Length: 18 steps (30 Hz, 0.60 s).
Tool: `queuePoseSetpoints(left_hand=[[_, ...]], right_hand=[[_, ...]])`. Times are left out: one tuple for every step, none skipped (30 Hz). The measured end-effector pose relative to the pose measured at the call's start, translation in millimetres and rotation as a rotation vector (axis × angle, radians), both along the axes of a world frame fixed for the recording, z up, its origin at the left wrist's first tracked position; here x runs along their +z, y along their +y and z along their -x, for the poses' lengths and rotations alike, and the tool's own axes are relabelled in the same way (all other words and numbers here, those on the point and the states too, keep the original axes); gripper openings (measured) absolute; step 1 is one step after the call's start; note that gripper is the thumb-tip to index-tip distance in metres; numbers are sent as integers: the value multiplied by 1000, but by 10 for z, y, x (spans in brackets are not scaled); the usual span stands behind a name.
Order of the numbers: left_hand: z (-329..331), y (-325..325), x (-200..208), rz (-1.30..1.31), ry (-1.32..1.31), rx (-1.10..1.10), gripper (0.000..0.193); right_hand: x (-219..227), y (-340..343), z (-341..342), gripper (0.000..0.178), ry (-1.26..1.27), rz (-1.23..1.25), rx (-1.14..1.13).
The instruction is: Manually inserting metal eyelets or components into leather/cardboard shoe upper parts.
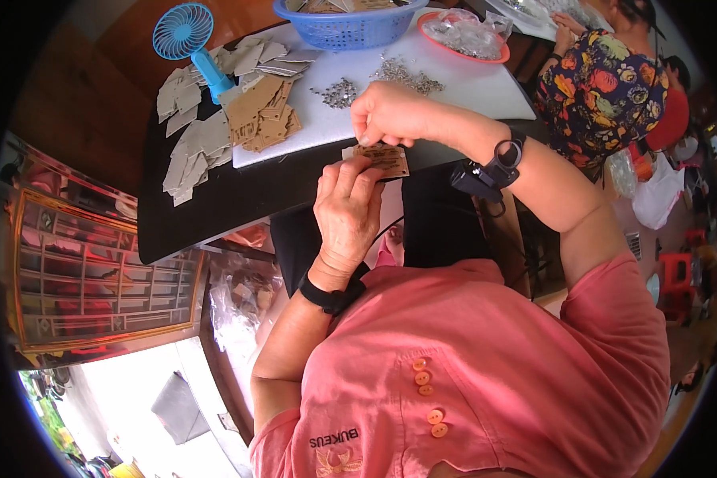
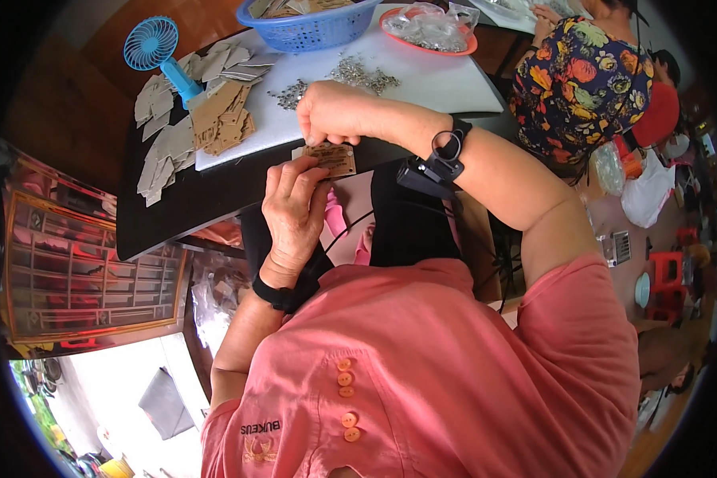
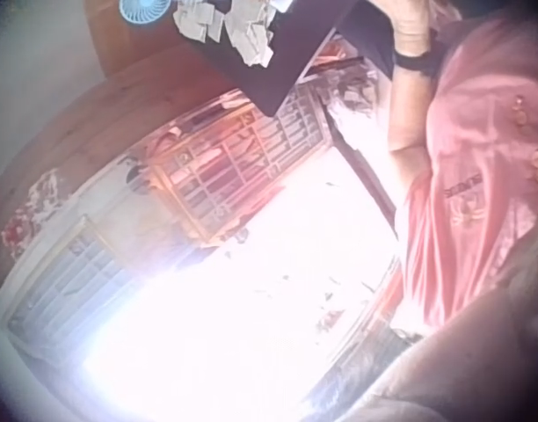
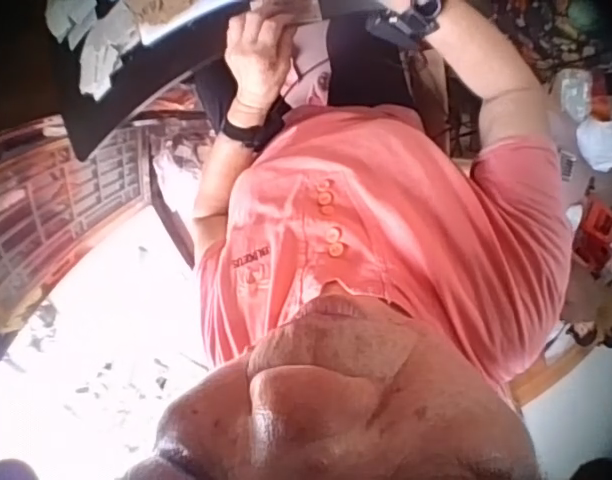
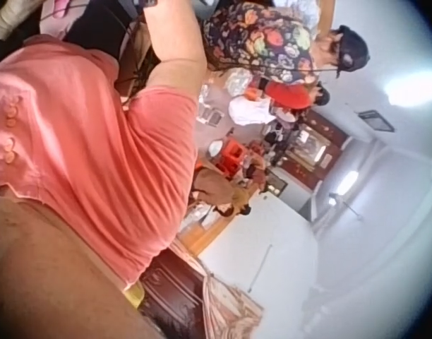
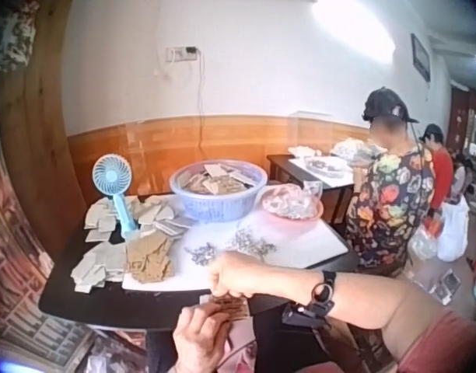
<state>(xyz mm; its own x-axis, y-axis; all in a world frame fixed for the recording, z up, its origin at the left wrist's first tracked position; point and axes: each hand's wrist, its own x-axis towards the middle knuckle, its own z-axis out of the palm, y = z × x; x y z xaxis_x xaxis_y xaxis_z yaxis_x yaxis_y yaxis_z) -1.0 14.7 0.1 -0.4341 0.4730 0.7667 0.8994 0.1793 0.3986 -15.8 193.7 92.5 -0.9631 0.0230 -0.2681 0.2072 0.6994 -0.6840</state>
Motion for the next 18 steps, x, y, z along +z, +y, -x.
queuePoseSetpoints(left_hand=[[-2,2,14,-1,13,-2,25],[-12,-11,-7,1,25,0,25],[-20,-22,-26,-2,24,4,25],[-27,-29,-43,-3,30,-3,25],[-28,-30,-44,-4,36,-10,24],[-32,-31,-47,-8,35,-7,24],[-34,-30,-52,-9,34,-12,24],[-35,-32,-55,-8,32,-18,24],[-33,-36,-53,-9,29,-16,24],[-29,-41,-47,-4,31,-17,24],[-29,-45,-43,2,33,-18,25],[-31,-49,-40,2,28,-17,25],[-33,-52,-37,4,25,-16,25],[-31,-45,-36,5,22,-21,25],[-28,-37,-41,5,17,-24,25],[-25,-27,-49,1,16,-25,25],[-18,-24,-46,-1,16,-22,25],[-15,-25,-36,2,10,-21,25]], right_hand=[[-24,1,-1,5,1,-5,0],[-77,-19,-4,5,-4,37,-13],[-112,-33,-10,5,-8,78,-27],[-131,-38,-23,5,-9,75,-23],[-114,-44,-38,5,-5,70,-29],[-103,-47,-47,5,-2,66,-35],[-100,-47,-47,5,-4,63,-33],[-100,-48,-44,5,-9,80,-39],[-104,-44,-40,4,-14,97,-45],[-112,-34,-30,4,-18,97,-44],[-123,-23,-20,4,-21,132,-29],[-135,-18,-16,4,-25,168,-15],[-141,-12,-17,4,-30,169,-13],[-123,-5,-26,4,-40,194,-25],[-113,2,-30,4,-50,219,-37],[-118,8,-29,4,-55,219,-40],[-119,10,-16,4,-53,228,-38],[-121,12,-3,4,-52,237,-36]])
